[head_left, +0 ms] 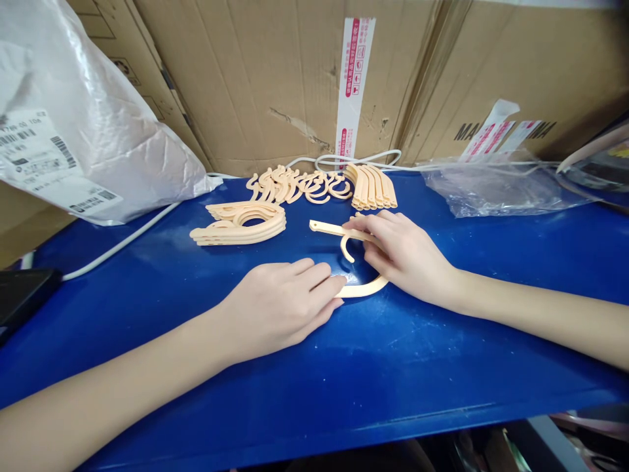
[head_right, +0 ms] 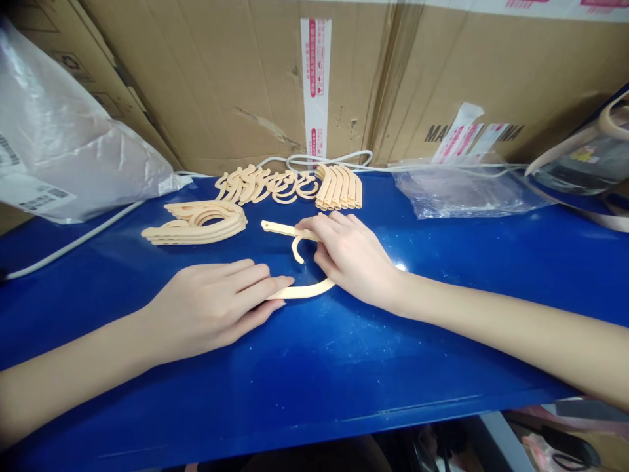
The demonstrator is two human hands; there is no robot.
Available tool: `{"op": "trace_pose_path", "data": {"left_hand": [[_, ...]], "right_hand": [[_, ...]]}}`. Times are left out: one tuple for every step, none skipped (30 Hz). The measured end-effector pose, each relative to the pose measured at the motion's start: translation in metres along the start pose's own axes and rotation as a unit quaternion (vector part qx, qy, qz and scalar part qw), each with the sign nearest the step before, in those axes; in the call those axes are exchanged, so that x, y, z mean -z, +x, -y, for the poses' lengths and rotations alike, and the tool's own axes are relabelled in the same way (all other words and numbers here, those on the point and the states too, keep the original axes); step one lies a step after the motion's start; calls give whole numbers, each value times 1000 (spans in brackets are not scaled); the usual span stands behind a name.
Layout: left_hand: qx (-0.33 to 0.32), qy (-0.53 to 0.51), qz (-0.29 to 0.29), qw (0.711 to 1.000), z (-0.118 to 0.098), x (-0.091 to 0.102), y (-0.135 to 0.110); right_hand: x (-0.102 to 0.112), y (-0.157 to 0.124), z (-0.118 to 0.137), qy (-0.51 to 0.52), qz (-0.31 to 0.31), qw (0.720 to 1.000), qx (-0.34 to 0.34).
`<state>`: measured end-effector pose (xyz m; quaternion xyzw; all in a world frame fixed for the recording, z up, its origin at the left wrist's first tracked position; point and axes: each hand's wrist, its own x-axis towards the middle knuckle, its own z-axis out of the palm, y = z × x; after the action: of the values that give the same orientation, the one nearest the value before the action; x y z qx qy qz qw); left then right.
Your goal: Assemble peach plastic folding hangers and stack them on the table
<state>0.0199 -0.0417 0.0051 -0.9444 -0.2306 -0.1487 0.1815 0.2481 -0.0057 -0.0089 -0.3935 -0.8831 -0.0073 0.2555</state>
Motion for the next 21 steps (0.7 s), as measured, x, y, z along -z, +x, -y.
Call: {"op": "trace_pose_path", "data": {"left_hand": [[6, -2, 0, 1000, 0, 0, 0], [13, -2, 0, 1000, 1, -1, 0], [21, -1, -2, 1000, 1, -1, 1], [30, -1, -2, 1000, 1, -1, 1], [37, -2, -2, 999, 2, -2, 2], [44, -5, -2, 999, 2, -2, 2], [48, -9, -1, 999, 2, -3, 2], [50, -13, 2, 999, 2, -3, 2], [52, -18, 4, 998, 3, -3, 2], [55, -22, 7, 998, 3, -4, 2], [59, -26, 9, 998, 3, -4, 2], [65, -32, 12, 997, 3, -4, 1], [73, -37, 13, 997, 4, -5, 1], [81, -44, 15, 996, 5, -5, 0], [88, -53, 17, 995, 5, -5, 0], [95, -65, 17, 993, 7, -5, -1], [101, -79, 15, 992, 8, -5, -1], [108, -95, 10, 990, 9, -6, -2], [114, -110, 4, 987, 10, -6, -2], [118, -126, -2, 985, 11, -7, -2], [121, -141, -7, 983, 12, -7, -2]], "right_hand": [[0, 0, 0, -2, 5, 1000, 1], [0, 0, 0, -3, 10, 1000, 2], [1, 1, 0, -5, 14, 1000, 4], [1, 1, -1, -6, 17, 1000, 5], [1, 1, -1, -6, 20, 1000, 7], [1, 1, -1, -5, 21, 1000, 9], [2, 2, -1, -5, 23, 1000, 15], [2, 2, -1, -5, 24, 999, 21], [3, 2, -1, -8, 27, 999, 27], [3, 2, -1, -13, 29, 999, 33], [4, 3, -2, -20, 30, 999, 39], [4, 3, -2, -28, 32, 998, 44], [5, 3, -2, -36, 35, 997, 51], [5, 3, -3, -44, 37, 997, 60], [6, 4, -3, -51, 39, 996, 69], [7, 4, -3, -59, 40, 995, 76], [8, 5, -3, -66, 40, 994, 82], [9, 6, -3, -74, 39, 993, 85], [12, 8, -4, -83, 36, 992, 82], [15, 10, -4, -94, 32, 992, 75], [18, 13, -5, -108, 30, 992, 63]]}}
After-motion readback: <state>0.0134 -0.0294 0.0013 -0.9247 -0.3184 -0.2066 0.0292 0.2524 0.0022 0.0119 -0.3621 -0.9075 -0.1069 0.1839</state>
